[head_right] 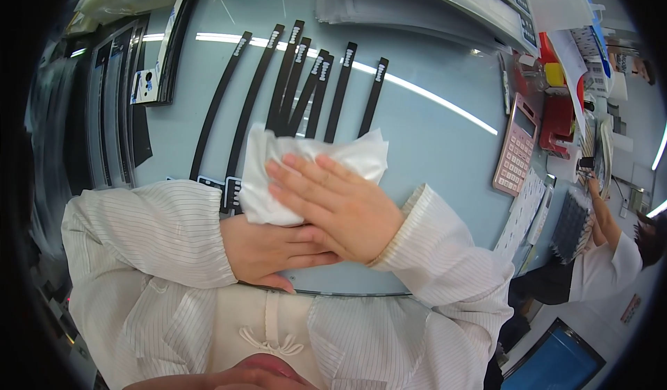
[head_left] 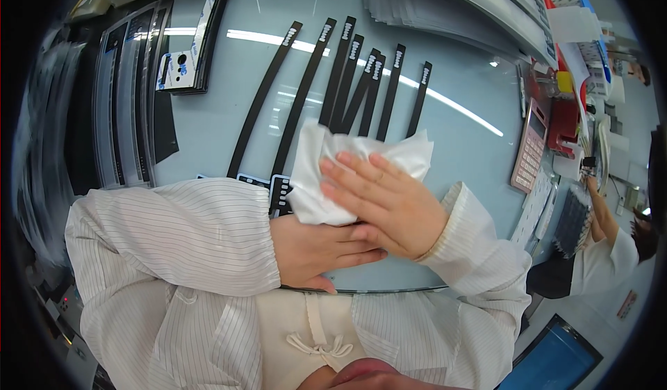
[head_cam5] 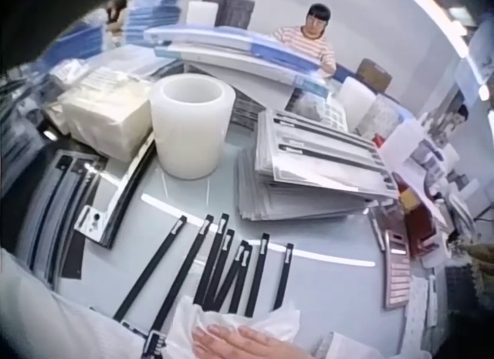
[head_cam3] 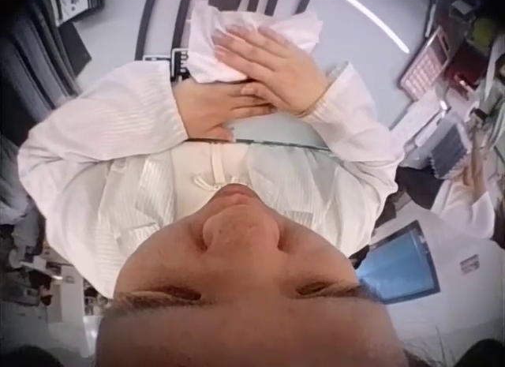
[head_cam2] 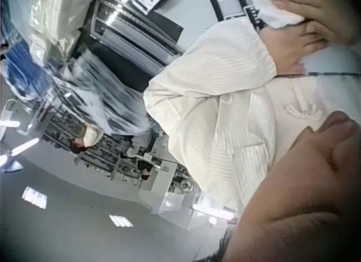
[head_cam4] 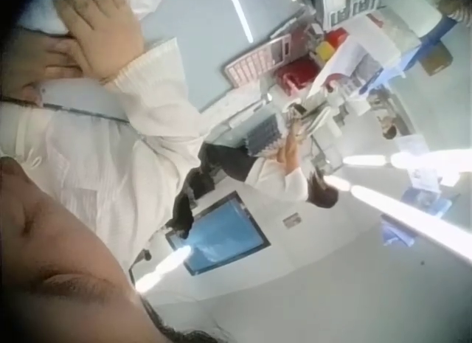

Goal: Assembling small black plastic components by cleaning them with a cloth and applying adhesive labels.

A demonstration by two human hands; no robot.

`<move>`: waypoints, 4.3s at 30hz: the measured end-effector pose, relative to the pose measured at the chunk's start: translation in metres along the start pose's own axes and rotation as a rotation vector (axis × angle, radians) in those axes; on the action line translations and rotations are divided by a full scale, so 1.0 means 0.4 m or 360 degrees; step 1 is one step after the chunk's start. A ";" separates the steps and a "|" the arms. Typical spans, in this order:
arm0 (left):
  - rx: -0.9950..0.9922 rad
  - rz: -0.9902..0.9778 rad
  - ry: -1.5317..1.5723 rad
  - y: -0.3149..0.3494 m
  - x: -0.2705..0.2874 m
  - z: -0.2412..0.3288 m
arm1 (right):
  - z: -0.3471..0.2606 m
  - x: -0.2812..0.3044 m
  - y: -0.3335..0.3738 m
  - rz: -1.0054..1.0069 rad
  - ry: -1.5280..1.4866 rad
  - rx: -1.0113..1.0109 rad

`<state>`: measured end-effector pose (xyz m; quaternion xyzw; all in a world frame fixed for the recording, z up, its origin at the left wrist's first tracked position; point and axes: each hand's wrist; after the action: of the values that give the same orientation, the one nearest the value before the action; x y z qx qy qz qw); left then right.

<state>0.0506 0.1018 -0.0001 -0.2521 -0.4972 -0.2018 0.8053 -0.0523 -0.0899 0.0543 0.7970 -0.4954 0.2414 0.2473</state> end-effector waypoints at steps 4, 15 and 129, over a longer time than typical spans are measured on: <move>0.0137 0.0068 0.0120 0.012 -0.023 0.017 | -0.017 -0.018 0.040 -0.0065 -0.0103 0.0054; -0.0036 -0.0198 -0.0059 -0.035 0.063 -0.018 | 0.176 0.148 0.026 0.0476 0.0559 -0.0224; 0.0375 0.0036 -0.0778 -0.141 0.107 -0.196 | -0.030 -0.152 0.260 0.1060 0.0396 -0.0520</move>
<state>0.0909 0.0063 0.0204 -0.2035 -0.6941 -0.0669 0.6873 -0.1725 -0.0818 0.0413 0.5074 -0.7250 0.3211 0.3374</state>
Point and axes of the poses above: each hand's wrist, its own y-axis away from the middle knuckle, its own x-axis out of the back of the hand, z = x × y, and after that the axes turned 15 degrees about -y, right-handed
